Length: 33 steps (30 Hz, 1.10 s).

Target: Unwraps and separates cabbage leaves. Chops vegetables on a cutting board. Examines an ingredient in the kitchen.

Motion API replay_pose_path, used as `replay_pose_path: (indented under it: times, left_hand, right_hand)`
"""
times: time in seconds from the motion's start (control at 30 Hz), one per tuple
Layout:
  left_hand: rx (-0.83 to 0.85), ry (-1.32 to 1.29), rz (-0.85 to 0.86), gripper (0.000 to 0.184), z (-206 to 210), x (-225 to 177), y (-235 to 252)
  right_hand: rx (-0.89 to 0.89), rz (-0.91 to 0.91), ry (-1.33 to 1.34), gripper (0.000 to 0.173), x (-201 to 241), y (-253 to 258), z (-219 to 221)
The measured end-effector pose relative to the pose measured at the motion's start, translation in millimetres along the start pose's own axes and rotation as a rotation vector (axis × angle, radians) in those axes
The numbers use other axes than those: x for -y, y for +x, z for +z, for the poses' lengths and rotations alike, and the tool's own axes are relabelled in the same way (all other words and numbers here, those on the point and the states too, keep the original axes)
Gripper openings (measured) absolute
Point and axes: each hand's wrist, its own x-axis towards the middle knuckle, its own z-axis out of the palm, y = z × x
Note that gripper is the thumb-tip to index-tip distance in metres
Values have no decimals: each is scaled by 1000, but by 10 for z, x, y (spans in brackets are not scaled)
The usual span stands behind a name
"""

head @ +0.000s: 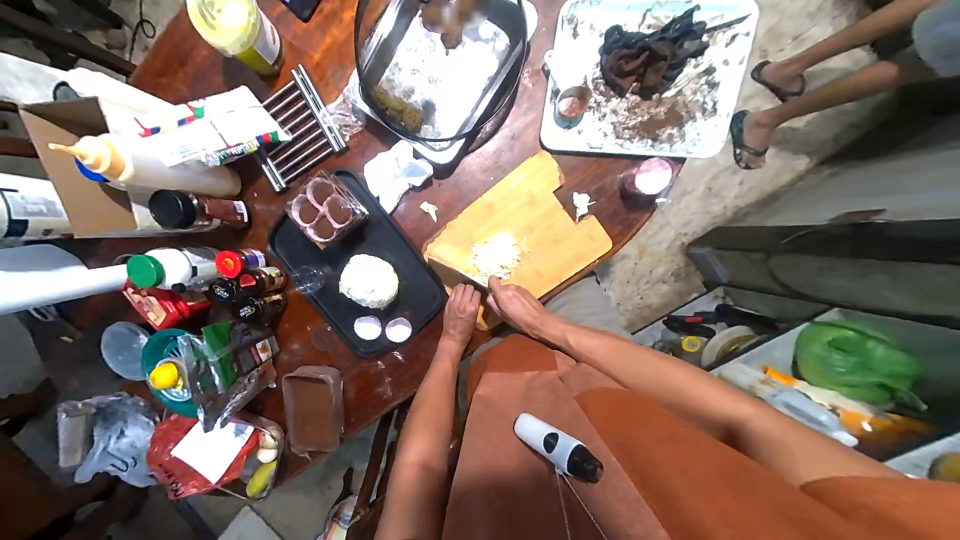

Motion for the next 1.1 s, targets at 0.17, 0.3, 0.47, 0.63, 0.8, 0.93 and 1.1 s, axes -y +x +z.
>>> replay_pose_path:
  times: [0.17,0.3,0.47,0.63,0.8,0.93,1.1]
  left_hand:
    - [-6,8,6,15,5,16,-16]
    - [-2,23,13,16,1,25,-56]
    - [5,29,10,16,6,32,-60]
    - [1,31,10,19,60,41,-92]
    - [-6,35,2,15,53,23,-105]
    - [-22,33,-2,16,55,32,-141]
    - [-29,16,-112,18,42,26,-225]
  right_hand:
    - [1,-14,-3,30,-11,-18,-6]
    - [4,-20,-14,30,-17,-39,-2]
    - [25,-2,-6,30,-14,-28,-21]
    - [-11,35,10,28,3,-35,-91]
    - [-12,-6,8,30,4,-37,-28]
    - [20,5,-17,31,37,-8,-21]
    - [48,-28,10,31,28,-58,-37]
